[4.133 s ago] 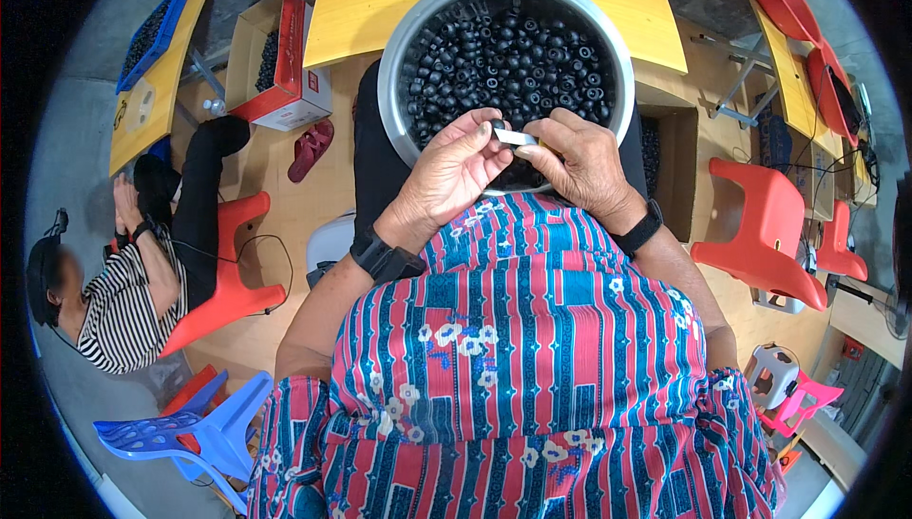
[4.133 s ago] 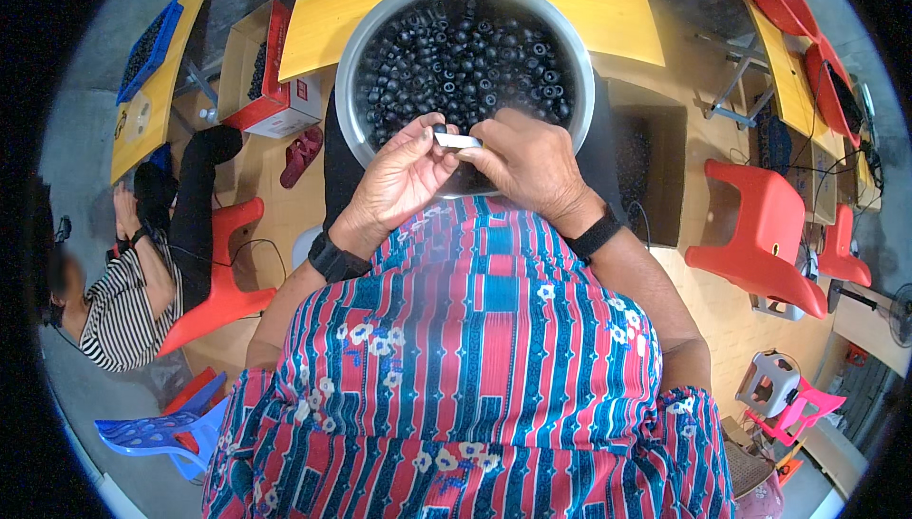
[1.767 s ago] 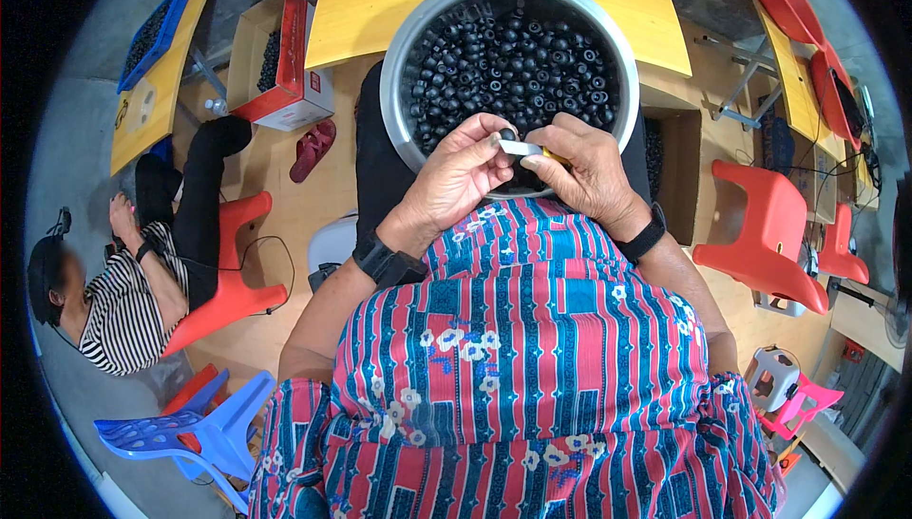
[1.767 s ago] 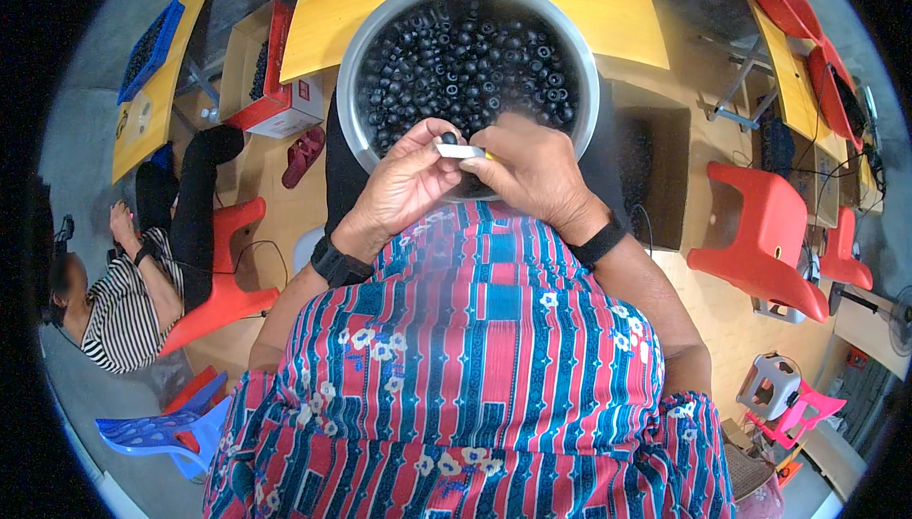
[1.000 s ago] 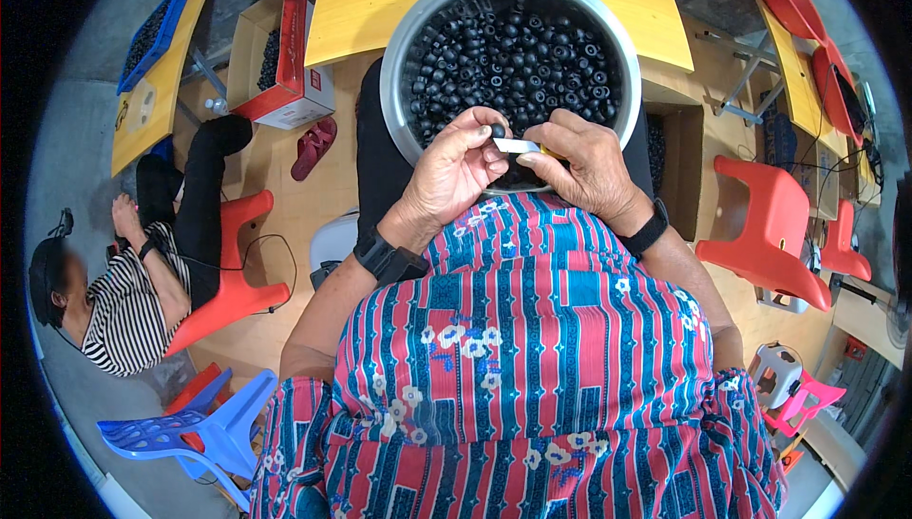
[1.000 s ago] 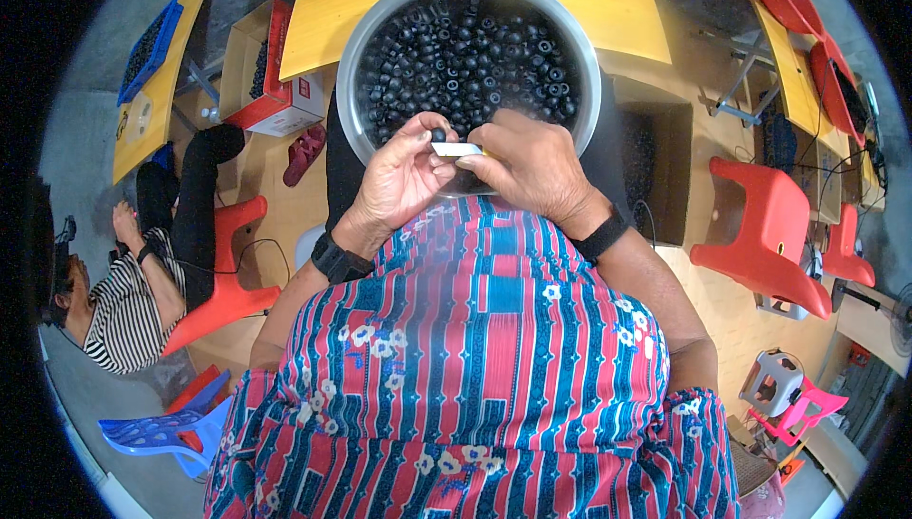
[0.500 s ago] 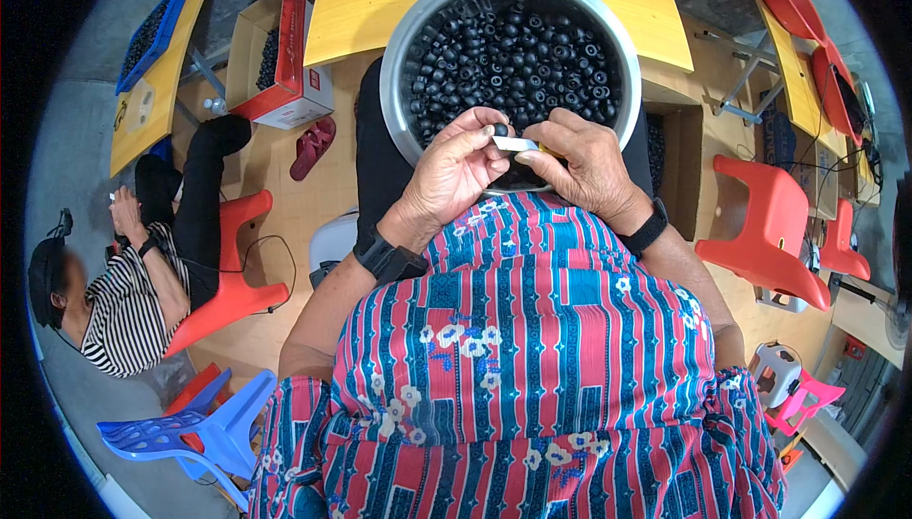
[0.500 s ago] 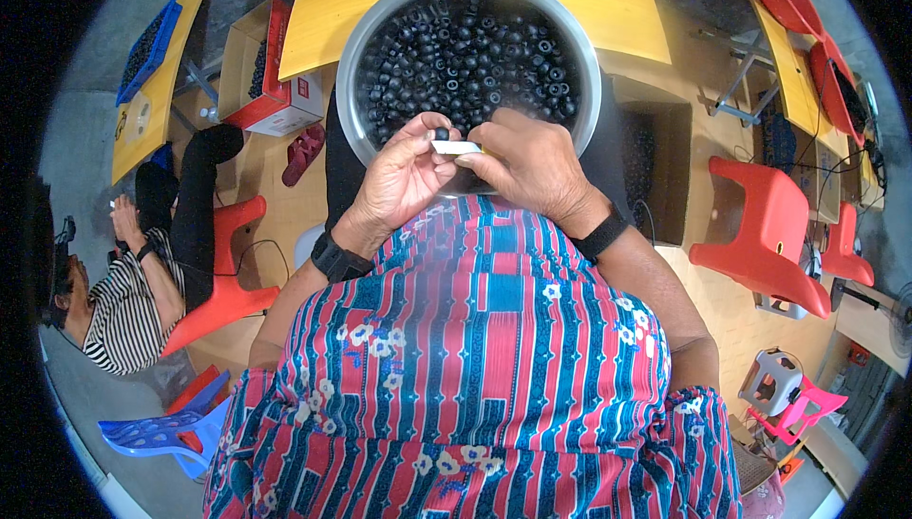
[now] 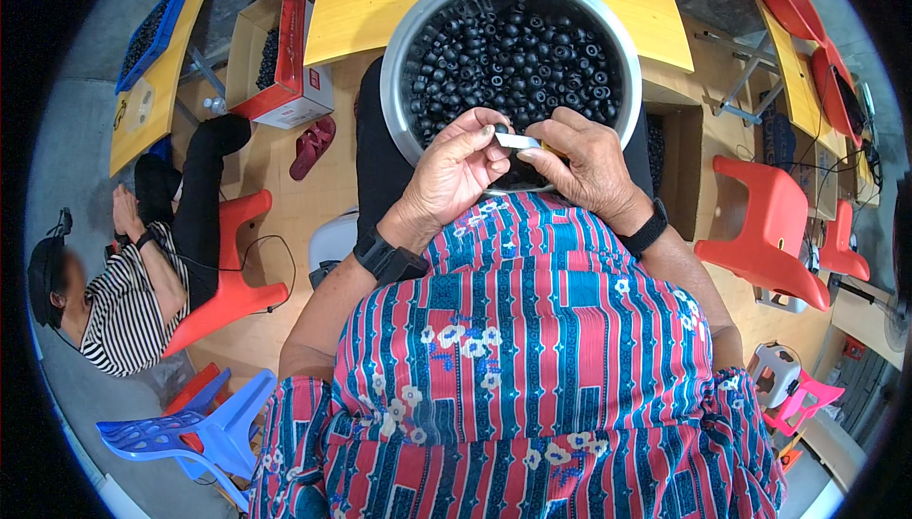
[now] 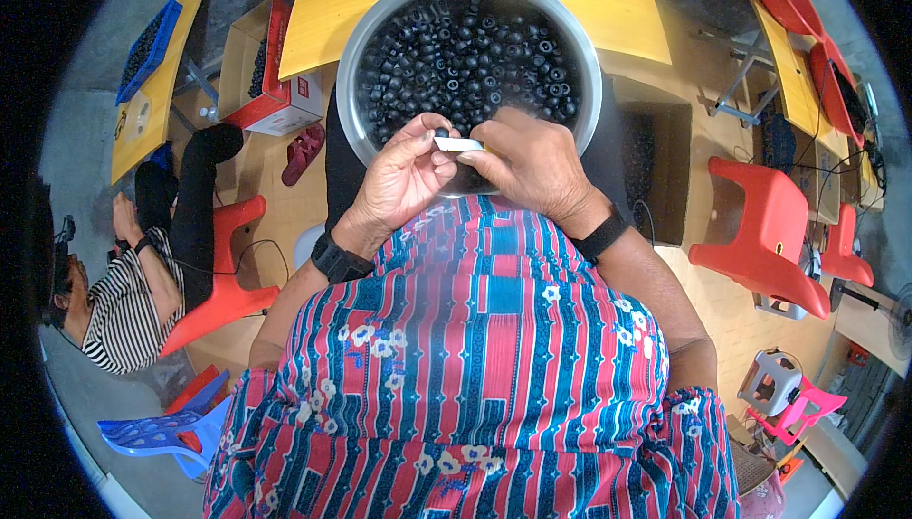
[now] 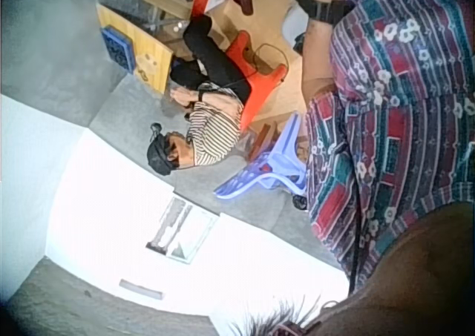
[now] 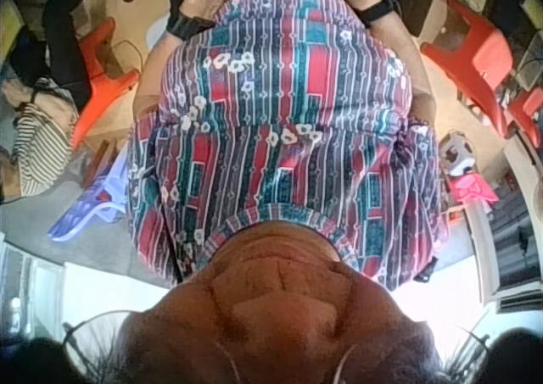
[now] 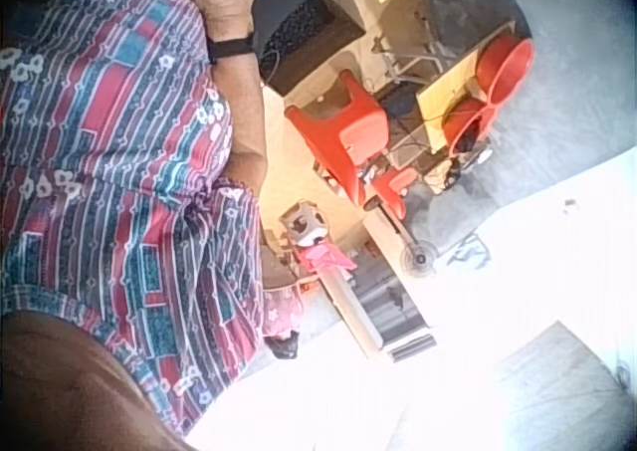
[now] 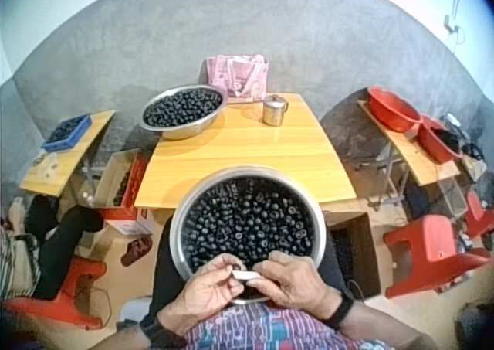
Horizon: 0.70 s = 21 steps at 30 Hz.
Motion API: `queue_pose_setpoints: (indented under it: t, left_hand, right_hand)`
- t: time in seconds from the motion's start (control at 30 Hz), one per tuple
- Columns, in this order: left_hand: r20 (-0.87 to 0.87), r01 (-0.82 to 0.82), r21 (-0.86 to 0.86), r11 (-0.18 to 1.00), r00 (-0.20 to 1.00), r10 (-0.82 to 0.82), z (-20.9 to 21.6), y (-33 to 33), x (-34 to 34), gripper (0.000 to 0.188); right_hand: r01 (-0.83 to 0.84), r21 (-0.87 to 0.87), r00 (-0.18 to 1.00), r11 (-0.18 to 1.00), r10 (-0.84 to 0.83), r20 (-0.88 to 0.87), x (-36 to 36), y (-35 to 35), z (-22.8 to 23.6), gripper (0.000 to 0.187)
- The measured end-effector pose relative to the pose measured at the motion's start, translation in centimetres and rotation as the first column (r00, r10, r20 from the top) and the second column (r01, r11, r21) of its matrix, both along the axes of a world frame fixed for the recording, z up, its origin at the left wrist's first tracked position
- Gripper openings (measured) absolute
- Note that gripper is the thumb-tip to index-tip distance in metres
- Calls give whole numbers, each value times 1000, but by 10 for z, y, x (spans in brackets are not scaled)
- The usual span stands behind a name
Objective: Cleaning and scraping small round black objects in a metal bowl.
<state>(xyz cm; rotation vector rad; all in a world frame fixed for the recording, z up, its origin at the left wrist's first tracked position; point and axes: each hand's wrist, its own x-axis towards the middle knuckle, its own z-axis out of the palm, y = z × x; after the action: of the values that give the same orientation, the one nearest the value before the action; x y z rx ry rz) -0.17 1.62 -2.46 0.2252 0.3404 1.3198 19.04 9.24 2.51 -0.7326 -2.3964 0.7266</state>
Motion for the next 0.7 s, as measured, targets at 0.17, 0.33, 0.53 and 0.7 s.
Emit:
queue_pose_setpoints:
  t: [0.17,0.33,0.53,0.7]
  left_hand:
    - [2,5,10,1000,1000,-5,0,0,0,18]
    - [18,0,17,1000,1000,-1,-2,-1,0,17]
    - [38,0,-21,1000,999,0,-3,0,0,16]
    - [73,49,27,998,996,-51,-6,0,-1,13]
  right_hand:
    - [2,-9,1000,1000,-2,-5,0,0,-1,22]
    - [0,-2,1000,1000,0,-8,0,0,-1,22]
    - [0,6,1000,1000,0,8,0,0,-3,23]
    - [84,1,996,996,-84,-22,-2,3,-6,21]
